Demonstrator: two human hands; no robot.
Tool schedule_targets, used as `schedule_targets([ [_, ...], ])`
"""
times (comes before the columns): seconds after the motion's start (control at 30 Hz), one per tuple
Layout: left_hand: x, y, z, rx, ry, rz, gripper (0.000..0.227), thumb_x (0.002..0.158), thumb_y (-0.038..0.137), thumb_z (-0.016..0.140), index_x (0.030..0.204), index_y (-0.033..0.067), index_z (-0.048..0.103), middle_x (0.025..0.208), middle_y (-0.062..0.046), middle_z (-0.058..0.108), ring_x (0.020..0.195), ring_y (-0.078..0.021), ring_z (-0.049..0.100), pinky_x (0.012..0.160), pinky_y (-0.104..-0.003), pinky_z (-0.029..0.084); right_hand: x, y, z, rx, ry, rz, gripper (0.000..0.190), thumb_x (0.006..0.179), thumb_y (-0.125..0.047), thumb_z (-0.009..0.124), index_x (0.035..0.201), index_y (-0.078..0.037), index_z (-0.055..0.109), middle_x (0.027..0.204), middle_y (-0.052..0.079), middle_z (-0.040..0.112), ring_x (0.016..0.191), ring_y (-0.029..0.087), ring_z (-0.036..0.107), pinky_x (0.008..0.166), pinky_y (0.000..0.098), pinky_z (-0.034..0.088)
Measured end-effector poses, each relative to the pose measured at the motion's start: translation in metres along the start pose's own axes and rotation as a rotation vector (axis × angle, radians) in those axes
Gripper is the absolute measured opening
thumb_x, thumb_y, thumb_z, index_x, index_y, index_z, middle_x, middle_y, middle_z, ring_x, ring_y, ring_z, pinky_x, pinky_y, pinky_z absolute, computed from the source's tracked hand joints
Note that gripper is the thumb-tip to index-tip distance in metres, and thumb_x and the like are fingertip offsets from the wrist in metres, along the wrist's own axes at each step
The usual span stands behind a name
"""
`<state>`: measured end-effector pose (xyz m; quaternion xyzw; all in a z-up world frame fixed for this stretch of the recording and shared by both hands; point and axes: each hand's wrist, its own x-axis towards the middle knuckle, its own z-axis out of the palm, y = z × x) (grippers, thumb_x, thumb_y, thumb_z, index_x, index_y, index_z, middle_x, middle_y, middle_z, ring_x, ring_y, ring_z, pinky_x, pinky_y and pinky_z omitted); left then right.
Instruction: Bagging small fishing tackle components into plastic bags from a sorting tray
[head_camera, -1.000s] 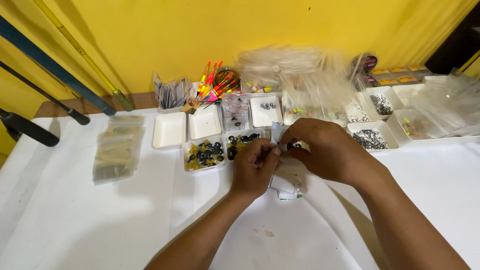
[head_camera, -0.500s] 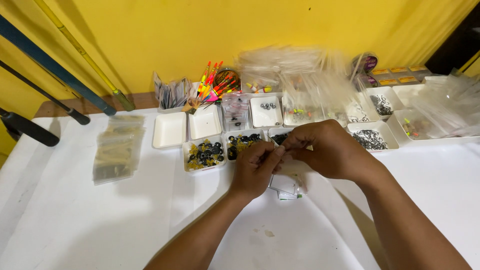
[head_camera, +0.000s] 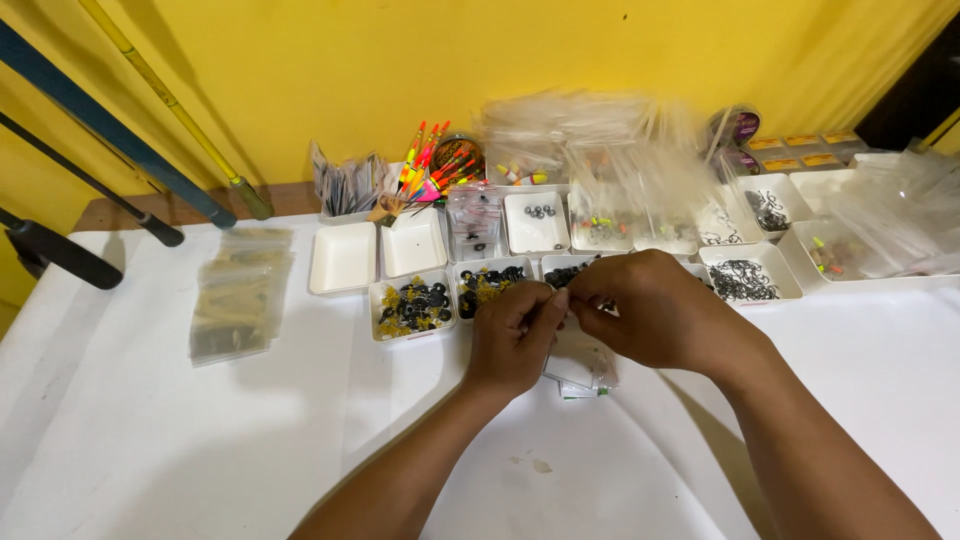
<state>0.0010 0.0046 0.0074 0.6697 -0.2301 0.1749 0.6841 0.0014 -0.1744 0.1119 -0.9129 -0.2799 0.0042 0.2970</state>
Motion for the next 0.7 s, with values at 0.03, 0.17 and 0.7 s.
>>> schedule_targets([
  [0.03,0.0,0.001,-0.001,0.001,0.001,0.0,0.023,0.103,0.011,0.065,0.081,0.0054,0.07,0.064,-0.013,0.067,0.051,-0.0162,0.067,0.049,-0.027,0.056,0.001,0.002,0.001,0.0,-0.001,-0.001,0.006,0.086,-0.01,0.074,0.088,-0.009,0.08,0.074,0.011,0.079,0.074,0.03,0.079,0.069,0.0395,0.063],
  [0.17,0.001,0.003,0.001,0.013,-0.023,0.036,0.021,0.102,0.009,0.066,0.081,0.0046,0.068,0.063,-0.01,0.068,0.054,-0.0159,0.069,0.05,-0.026,0.054,0.003,0.005,0.002,-0.033,0.033,-0.03,0.005,0.086,-0.011,0.075,0.083,-0.008,0.077,0.071,0.011,0.076,0.07,0.031,0.077,0.064,0.0391,0.062],
  [0.7,-0.003,-0.015,-0.003,0.174,0.036,0.069,0.015,0.091,0.007,0.068,0.077,0.0065,0.063,0.059,-0.012,0.06,0.055,-0.0244,0.065,0.052,-0.033,0.05,0.003,-0.004,0.005,-0.149,0.16,-0.13,0.004,0.082,-0.011,0.074,0.082,-0.008,0.072,0.071,0.009,0.071,0.07,0.03,0.073,0.063,0.0382,0.059],
])
